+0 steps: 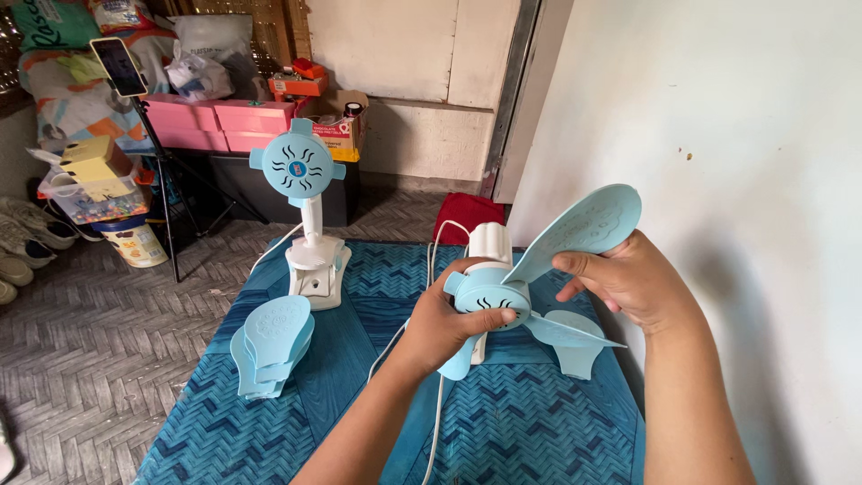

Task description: The person disassembles a small clip-on electric fan on a bed, detaching the front grille and blades by hand and setting the parts on the bed, then handles the power cord and reattaches the blades to the fan hub, working between two fan units.

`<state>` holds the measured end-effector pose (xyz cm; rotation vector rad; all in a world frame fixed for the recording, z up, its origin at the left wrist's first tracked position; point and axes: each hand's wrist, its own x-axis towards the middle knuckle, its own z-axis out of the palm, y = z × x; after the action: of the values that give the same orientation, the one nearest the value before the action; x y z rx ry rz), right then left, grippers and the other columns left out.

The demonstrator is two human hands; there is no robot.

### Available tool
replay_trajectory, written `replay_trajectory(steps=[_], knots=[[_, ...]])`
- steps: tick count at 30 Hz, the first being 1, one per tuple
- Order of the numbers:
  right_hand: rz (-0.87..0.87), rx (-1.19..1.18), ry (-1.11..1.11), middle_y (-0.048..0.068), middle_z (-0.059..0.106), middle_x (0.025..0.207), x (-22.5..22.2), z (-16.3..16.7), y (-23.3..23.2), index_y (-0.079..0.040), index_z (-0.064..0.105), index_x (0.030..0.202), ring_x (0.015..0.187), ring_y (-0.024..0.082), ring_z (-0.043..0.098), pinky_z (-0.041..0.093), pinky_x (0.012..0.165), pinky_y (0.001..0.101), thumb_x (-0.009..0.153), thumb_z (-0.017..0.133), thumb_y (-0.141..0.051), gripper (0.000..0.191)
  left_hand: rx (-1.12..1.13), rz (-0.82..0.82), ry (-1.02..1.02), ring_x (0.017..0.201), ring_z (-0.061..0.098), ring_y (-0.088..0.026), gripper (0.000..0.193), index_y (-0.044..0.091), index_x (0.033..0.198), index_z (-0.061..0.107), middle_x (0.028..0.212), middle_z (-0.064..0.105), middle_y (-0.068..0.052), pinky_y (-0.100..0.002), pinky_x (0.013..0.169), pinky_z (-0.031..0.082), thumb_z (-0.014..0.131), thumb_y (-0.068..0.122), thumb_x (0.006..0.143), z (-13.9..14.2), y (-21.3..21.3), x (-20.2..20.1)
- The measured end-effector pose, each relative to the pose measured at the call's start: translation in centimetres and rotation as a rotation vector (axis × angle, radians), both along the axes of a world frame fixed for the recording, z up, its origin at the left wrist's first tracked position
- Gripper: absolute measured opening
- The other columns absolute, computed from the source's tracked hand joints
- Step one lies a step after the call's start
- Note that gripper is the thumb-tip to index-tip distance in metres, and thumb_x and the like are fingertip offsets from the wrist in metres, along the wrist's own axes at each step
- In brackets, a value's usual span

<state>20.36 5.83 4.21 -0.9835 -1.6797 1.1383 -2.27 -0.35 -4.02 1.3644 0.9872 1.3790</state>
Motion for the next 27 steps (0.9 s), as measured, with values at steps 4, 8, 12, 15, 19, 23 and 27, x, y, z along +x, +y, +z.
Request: replay_trajectory(steps=[4,8,12,15,19,23,27], knots=[[-0.020,0.013,-0.048,0.002,0.056,0.053,0.1,0.0,-0.2,-0.001,0.075,0.093,0.039,0.008,0.040,0.060,0.059,0.0379,0.080,0.083,-0.020,0.024,0.016,-0.023,0.053,0.100,0.075,-0.023,0.078,0.014,0.134,0.061,0.107,0.075,-0.011,-0.038,0.088,0.061,0.091,0.037,0.065,0.3,0.1,-0.6],[-0.006,0.057,-0.044,0.008,0.066,0.064,0.4,-0.4,-0.7,0.002,0.076,0.097,0.055,0.016,0.064,0.057,0.065,0.0353,0.082,0.081,-0.020,0.027,0.060,-0.013,0.167,0.102,0.075,-0.024,0.086,0.015,0.135,0.060,0.109,0.077,-0.013,-0.038,0.090,0.060,0.091,0.045,0.061,0.5,0.0,-0.9],[0.179,0.077,0.093,0.010,0.075,0.086,2.2,-0.7,-0.6,0.001,0.072,0.116,0.071,0.018,0.068,0.058,0.073,0.0350,0.080,0.080,-0.020,0.043,0.152,0.094,0.293,0.114,0.071,-0.026,0.102,0.013,0.140,0.051,0.115,0.075,-0.017,-0.037,0.099,0.054,0.090,0.054,0.055,0.0,-1.0,-1.2],[0.274,0.141,0.255,0.009,0.075,0.097,4.6,-1.7,0.6,0.001,0.068,0.122,0.081,0.019,0.071,0.060,0.076,0.0355,0.090,0.073,-0.034,0.047,0.212,0.351,0.478,0.123,0.055,-0.035,0.110,0.003,0.142,0.043,0.128,0.066,-0.020,-0.047,0.102,0.036,0.097,0.045,0.056,-0.7,-1.9,-1.4],[-0.244,0.019,0.220,0.010,0.074,0.101,6.7,-6.4,4.3,0.000,0.066,0.123,0.078,0.020,0.065,0.058,0.078,0.0393,0.102,0.061,-0.029,0.036,0.242,0.604,0.397,0.115,0.057,-0.029,0.077,0.002,0.123,0.056,0.118,0.062,-0.017,-0.042,0.099,0.045,0.091,0.045,0.070,-1.7,-3.2,-1.0],[-0.442,0.075,-0.381,0.011,0.079,0.106,7.5,-13.2,7.2,-0.003,0.072,0.121,0.096,0.021,0.074,0.054,0.093,0.0393,0.092,0.070,-0.028,0.038,0.216,0.599,0.318,0.104,0.055,-0.025,0.062,0.001,0.111,0.058,0.106,0.058,-0.013,-0.039,0.089,0.049,0.088,0.042,0.076,-2.1,-3.5,-0.7],[-0.651,-0.136,-0.910,0.020,0.060,0.135,7.5,-18.3,7.5,-0.005,0.068,0.130,0.133,0.043,0.046,0.047,0.104,0.0544,0.071,0.085,-0.057,0.081,0.184,0.555,0.315,0.097,0.053,-0.022,0.058,0.002,0.109,0.061,0.101,0.058,-0.009,-0.035,0.084,0.049,0.088,0.041,0.075,-1.7,-3.4,-0.9]])
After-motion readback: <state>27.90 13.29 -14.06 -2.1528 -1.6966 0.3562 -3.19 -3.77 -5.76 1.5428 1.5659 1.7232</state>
